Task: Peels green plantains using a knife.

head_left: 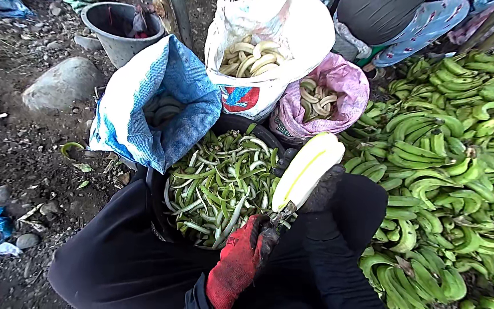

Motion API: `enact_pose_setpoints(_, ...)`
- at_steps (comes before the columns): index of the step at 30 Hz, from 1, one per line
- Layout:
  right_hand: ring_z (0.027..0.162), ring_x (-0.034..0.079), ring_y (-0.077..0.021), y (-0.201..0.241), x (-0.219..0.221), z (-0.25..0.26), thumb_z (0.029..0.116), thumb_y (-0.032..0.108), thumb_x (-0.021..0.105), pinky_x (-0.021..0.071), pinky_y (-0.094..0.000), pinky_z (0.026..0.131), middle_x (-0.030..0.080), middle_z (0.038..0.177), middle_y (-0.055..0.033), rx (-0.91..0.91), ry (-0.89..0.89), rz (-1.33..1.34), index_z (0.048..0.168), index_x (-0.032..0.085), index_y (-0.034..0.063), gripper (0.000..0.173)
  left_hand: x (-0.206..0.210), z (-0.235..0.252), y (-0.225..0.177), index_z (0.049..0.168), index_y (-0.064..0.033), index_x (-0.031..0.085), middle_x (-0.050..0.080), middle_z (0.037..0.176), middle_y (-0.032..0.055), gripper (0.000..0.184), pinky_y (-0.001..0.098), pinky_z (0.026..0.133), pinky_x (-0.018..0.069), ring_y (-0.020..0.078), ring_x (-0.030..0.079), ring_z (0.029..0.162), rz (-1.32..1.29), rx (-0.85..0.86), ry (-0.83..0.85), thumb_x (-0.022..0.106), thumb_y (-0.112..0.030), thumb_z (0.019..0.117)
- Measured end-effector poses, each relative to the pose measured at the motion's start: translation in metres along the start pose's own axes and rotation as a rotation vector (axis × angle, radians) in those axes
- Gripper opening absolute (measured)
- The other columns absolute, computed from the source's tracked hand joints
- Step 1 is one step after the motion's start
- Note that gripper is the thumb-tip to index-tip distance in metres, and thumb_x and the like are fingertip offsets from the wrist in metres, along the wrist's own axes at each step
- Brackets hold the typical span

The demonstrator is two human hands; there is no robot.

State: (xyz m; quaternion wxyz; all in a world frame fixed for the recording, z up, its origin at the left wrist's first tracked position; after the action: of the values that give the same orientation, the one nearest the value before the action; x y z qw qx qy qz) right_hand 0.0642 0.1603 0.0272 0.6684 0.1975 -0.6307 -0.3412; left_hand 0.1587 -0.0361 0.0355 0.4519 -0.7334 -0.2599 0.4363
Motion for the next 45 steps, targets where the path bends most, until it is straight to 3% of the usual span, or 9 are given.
enact_pose_setpoints(5, 0.106, 0.070, -0.0296, -0.002, 0.005, -0.004, 0.0846, 0.074, 0.061, 0.0592, -0.0510, 0.090, 0.069, 0.122, -0.0131, 0.011, 0.049, 0.028, 0.135, 0.059, 0.0158, 0.077, 0.002, 0.002, -0.005, 0.133, -0.0111, 0.062, 0.072, 0.109, 0.0067, 0.045, 0.0433, 0.083, 0.0578, 0.0182, 0.070, 0.096, -0.013, 0.003, 0.010, 0.040, -0.040, 0.1066)
enact_pose_setpoints(13, 0.105, 0.070, -0.0300, -0.007, 0.006, -0.011, 0.0829, 0.075, 0.063, 0.0592, -0.0495, 0.090, 0.069, 0.121, -0.0147, 0.010, 0.025, 0.000, 0.132, 0.060, 0.0136, 0.078, 0.011, 0.006, -0.005, 0.132, -0.0087, 0.062, 0.072, 0.109, 0.0092, 0.048, 0.0458, 0.083, 0.0579, 0.0213, 0.070, 0.098, 0.021, -0.025, -0.051, 0.037, -0.042, 0.1065)
enact_pose_setpoints(17, 0.107, 0.070, -0.0294, -0.009, 0.004, -0.013, 0.0830, 0.071, 0.067, 0.0588, -0.0486, 0.092, 0.070, 0.121, -0.0147, 0.004, 0.023, -0.026, 0.131, 0.061, 0.0111, 0.077, 0.013, 0.009, 0.000, 0.132, -0.0107, 0.060, 0.071, 0.101, 0.0059, 0.052, 0.0438, 0.077, 0.0584, 0.0181, 0.069, 0.087, -0.089, -0.109, -0.008, 0.037, -0.048, 0.1057)
enact_pose_setpoints(20, 0.107, 0.070, -0.0300, -0.005, 0.003, -0.010, 0.0823, 0.075, 0.064, 0.0585, -0.0500, 0.092, 0.070, 0.121, -0.0149, 0.007, 0.029, -0.041, 0.131, 0.060, 0.0115, 0.080, 0.012, 0.007, -0.004, 0.132, -0.0108, 0.061, 0.070, 0.098, 0.0038, 0.047, 0.0393, 0.073, 0.0591, 0.0139, 0.068, 0.081, -0.191, -0.100, 0.012, 0.040, -0.044, 0.1065)
enact_pose_setpoints(24, 0.108, 0.070, -0.0309, 0.000, 0.004, -0.004, 0.0834, 0.075, 0.062, 0.0588, -0.0519, 0.092, 0.069, 0.123, -0.0148, -0.019, 0.029, -0.040, 0.133, 0.060, 0.0131, 0.079, 0.010, 0.003, -0.013, 0.132, -0.0099, 0.062, 0.071, 0.105, 0.0058, 0.044, 0.0393, 0.080, 0.0580, 0.0143, 0.069, 0.090, -0.127, -0.018, 0.001, 0.041, -0.039, 0.1069)
enact_pose_setpoints(29, 0.109, 0.070, -0.0315, 0.003, 0.006, -0.009, 0.0834, 0.073, 0.064, 0.0584, -0.0523, 0.093, 0.070, 0.123, -0.0147, -0.050, 0.018, -0.031, 0.133, 0.061, 0.0139, 0.077, 0.011, 0.001, -0.018, 0.133, -0.0076, 0.062, 0.071, 0.115, 0.0108, 0.044, 0.0459, 0.088, 0.0566, 0.0223, 0.070, 0.104, 0.009, -0.019, -0.048, 0.042, -0.035, 0.1058)
enact_pose_setpoints(32, 0.113, 0.069, -0.0293, 0.006, 0.009, -0.012, 0.0832, 0.073, 0.064, 0.0571, -0.0510, 0.097, 0.070, 0.124, -0.0119, -0.059, 0.041, -0.056, 0.132, 0.063, 0.0161, 0.075, 0.010, 0.004, -0.011, 0.135, -0.0085, 0.060, 0.071, 0.113, 0.0085, 0.047, 0.0433, 0.086, 0.0575, 0.0191, 0.070, 0.100, -0.027, -0.039, -0.029, 0.038, -0.039, 0.1068)
enact_pose_setpoints(36, 0.115, 0.067, -0.0319, 0.008, 0.009, -0.008, 0.0853, 0.071, 0.064, 0.0558, -0.0539, 0.098, 0.067, 0.128, -0.0138, -0.043, 0.089, 0.049, 0.134, 0.061, 0.0154, 0.074, 0.008, 0.002, -0.013, 0.132, -0.0068, 0.062, 0.072, 0.111, 0.0074, 0.042, 0.0378, 0.086, 0.0576, 0.0140, 0.069, 0.097, -0.120, 0.046, -0.029, 0.042, -0.034, 0.1068)
enact_pose_setpoints(45, 0.115, 0.067, -0.0318, 0.012, 0.010, -0.005, 0.0882, 0.070, 0.059, 0.0562, -0.0536, 0.096, 0.067, 0.129, -0.0129, -0.004, 0.163, 0.125, 0.139, 0.058, 0.0185, 0.073, 0.007, 0.001, -0.012, 0.132, -0.0079, 0.062, 0.072, 0.113, 0.0085, 0.042, 0.0418, 0.086, 0.0581, 0.0181, 0.070, 0.100, -0.016, 0.103, -0.015, 0.041, -0.034, 0.1067)
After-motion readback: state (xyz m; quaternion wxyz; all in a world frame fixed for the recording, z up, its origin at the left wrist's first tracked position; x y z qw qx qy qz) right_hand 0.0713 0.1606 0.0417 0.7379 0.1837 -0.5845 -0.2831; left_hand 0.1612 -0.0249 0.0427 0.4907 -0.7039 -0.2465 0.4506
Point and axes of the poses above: each hand's wrist, its own z-axis towards the middle knuckle, its own x-axis out of the palm, y = z × x, the point moved 4 cm from there along z, towards the middle knuckle
